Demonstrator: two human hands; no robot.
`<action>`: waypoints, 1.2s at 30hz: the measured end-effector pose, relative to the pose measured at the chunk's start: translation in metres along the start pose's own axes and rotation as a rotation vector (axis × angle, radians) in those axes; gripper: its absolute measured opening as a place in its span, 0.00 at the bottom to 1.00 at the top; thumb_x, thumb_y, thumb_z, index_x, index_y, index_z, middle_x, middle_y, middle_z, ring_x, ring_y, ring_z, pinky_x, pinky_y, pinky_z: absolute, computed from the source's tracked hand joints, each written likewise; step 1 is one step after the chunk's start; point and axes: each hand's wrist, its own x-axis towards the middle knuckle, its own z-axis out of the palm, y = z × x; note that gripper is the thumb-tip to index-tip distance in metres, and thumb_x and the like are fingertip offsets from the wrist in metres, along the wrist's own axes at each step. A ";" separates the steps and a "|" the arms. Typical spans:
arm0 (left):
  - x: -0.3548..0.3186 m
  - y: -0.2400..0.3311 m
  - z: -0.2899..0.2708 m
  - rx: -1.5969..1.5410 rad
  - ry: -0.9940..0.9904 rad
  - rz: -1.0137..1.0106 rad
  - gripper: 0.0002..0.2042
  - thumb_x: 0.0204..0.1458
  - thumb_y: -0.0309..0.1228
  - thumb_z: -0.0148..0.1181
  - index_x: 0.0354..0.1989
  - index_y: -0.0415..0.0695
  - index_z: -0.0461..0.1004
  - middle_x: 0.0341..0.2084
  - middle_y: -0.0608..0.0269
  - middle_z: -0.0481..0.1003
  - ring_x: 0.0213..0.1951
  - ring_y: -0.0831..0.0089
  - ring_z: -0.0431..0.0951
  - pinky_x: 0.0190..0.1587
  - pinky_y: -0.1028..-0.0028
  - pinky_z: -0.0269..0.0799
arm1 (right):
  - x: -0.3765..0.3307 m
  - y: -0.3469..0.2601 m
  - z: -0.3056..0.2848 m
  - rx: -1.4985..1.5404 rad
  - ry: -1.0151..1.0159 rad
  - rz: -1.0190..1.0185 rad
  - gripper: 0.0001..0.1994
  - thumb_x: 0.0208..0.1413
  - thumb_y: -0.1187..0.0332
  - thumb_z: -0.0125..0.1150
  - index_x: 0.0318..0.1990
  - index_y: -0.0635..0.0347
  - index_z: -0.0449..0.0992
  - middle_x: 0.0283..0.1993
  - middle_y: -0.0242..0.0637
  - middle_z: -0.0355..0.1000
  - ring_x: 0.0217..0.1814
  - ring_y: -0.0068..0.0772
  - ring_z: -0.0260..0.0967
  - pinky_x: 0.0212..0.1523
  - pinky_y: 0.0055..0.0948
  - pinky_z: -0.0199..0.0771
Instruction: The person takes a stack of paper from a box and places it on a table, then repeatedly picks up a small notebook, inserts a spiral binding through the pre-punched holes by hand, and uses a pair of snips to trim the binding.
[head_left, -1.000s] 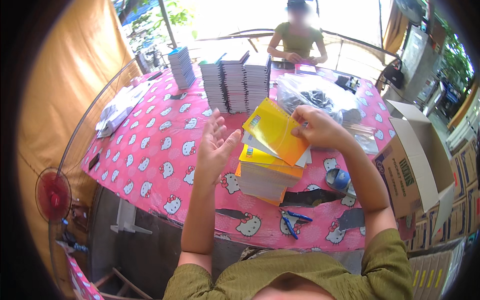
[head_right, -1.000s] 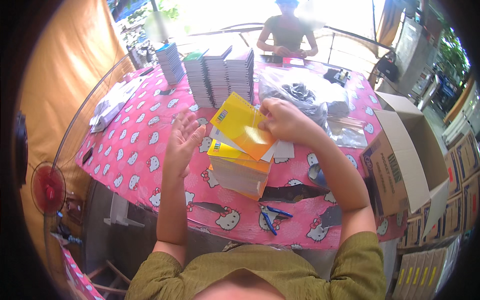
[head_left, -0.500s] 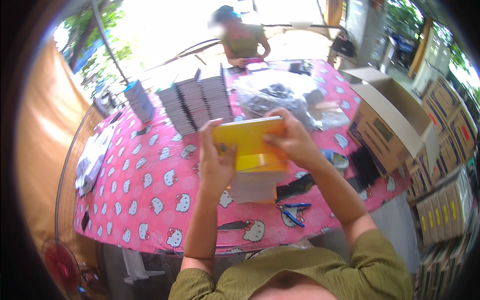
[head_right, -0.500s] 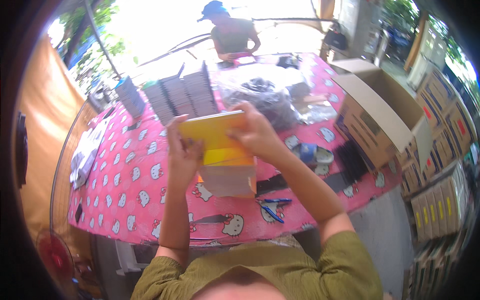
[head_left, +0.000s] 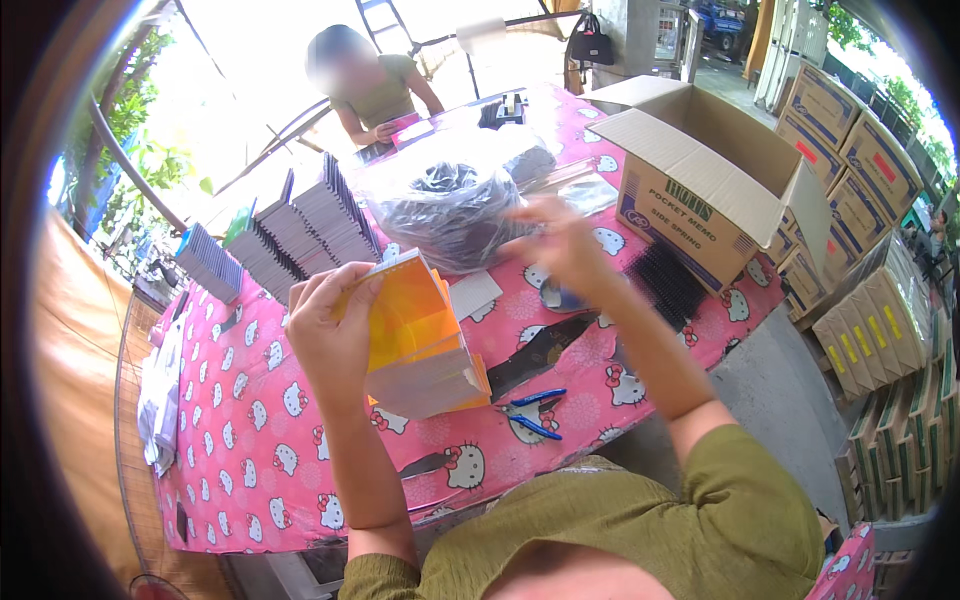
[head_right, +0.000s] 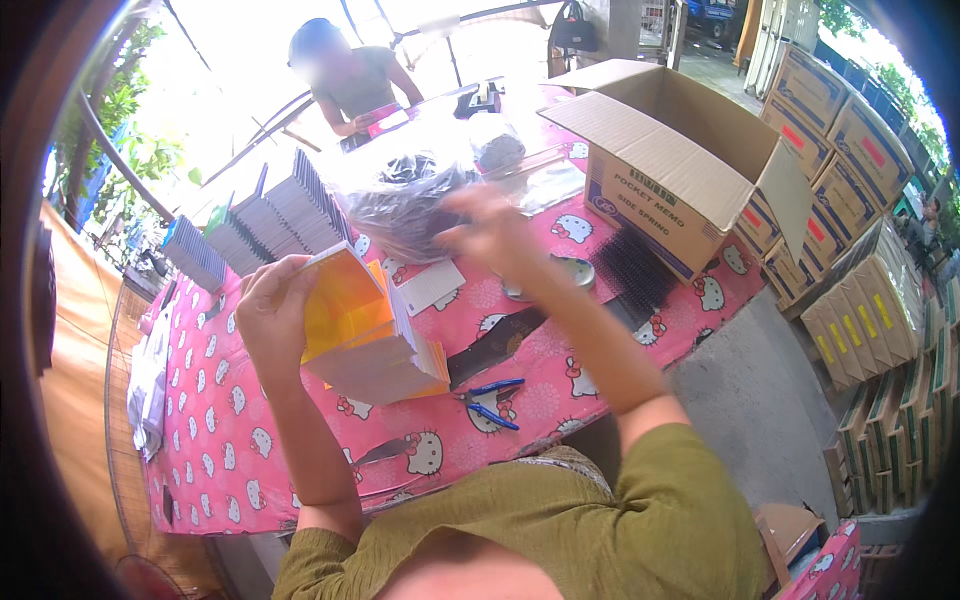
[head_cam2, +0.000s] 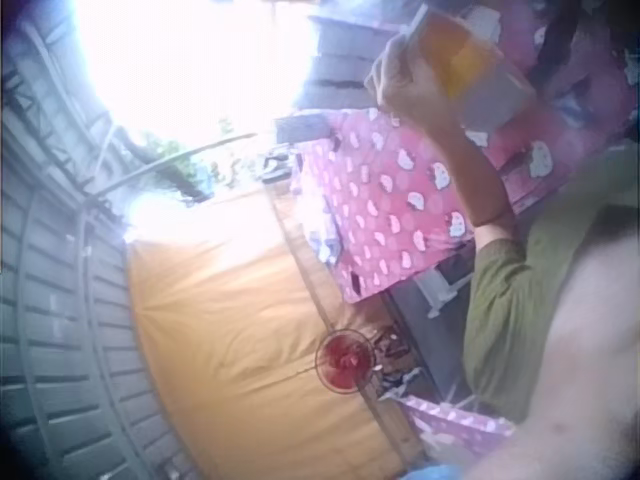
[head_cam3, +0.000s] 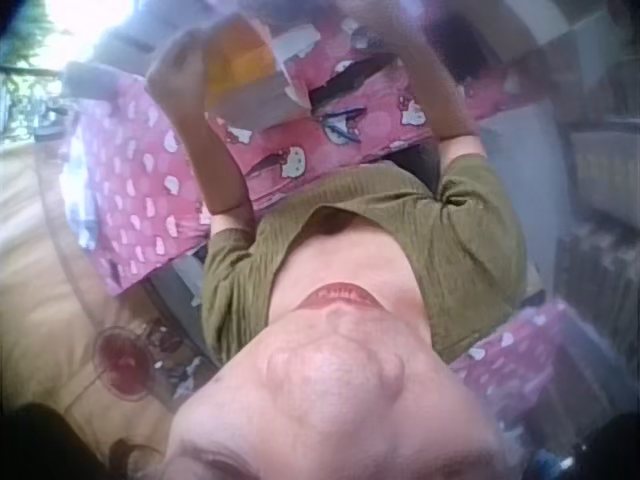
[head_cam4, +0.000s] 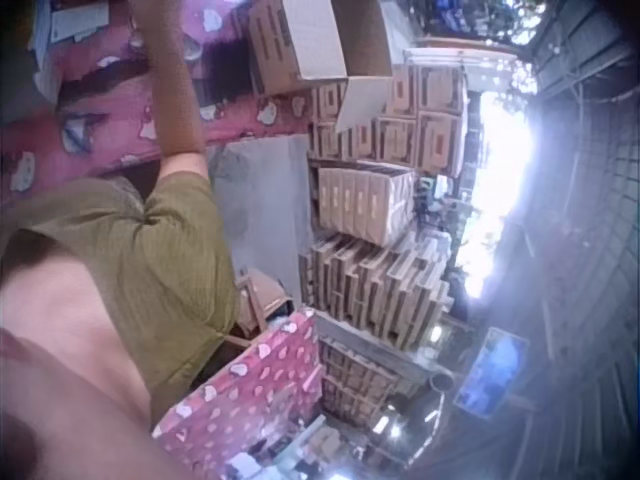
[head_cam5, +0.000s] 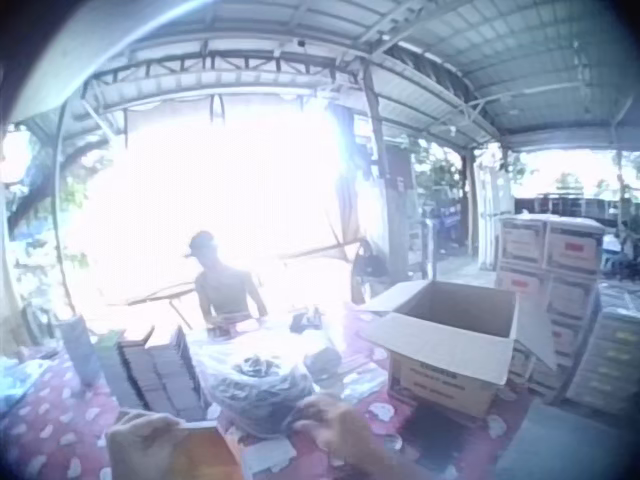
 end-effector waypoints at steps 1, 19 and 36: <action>0.001 0.001 -0.001 -0.014 -0.027 -0.008 0.08 0.41 0.27 0.66 0.32 0.42 0.80 0.28 0.63 0.77 0.39 0.69 0.73 0.42 0.72 0.68 | -0.014 0.033 -0.026 -0.108 -0.065 0.313 0.13 0.41 0.68 0.69 0.35 0.63 0.77 0.37 0.44 0.74 0.40 0.40 0.73 0.40 0.37 0.72; 0.001 0.007 0.001 -0.078 -0.026 0.054 0.07 0.41 0.32 0.67 0.30 0.48 0.81 0.26 0.69 0.79 0.32 0.72 0.72 0.42 0.72 0.63 | -0.081 0.137 -0.090 -0.867 -0.133 0.515 0.09 0.48 0.77 0.54 0.38 0.71 0.75 0.35 0.57 0.72 0.42 0.59 0.70 0.47 0.46 0.69; -0.004 0.004 0.003 0.024 0.032 0.139 0.08 0.41 0.33 0.68 0.29 0.45 0.81 0.27 0.68 0.79 0.35 0.72 0.71 0.41 0.73 0.66 | 0.052 -0.069 -0.022 0.141 -0.215 -0.022 0.11 0.37 0.76 0.70 0.33 0.58 0.81 0.30 0.30 0.71 0.32 0.23 0.67 0.34 0.22 0.67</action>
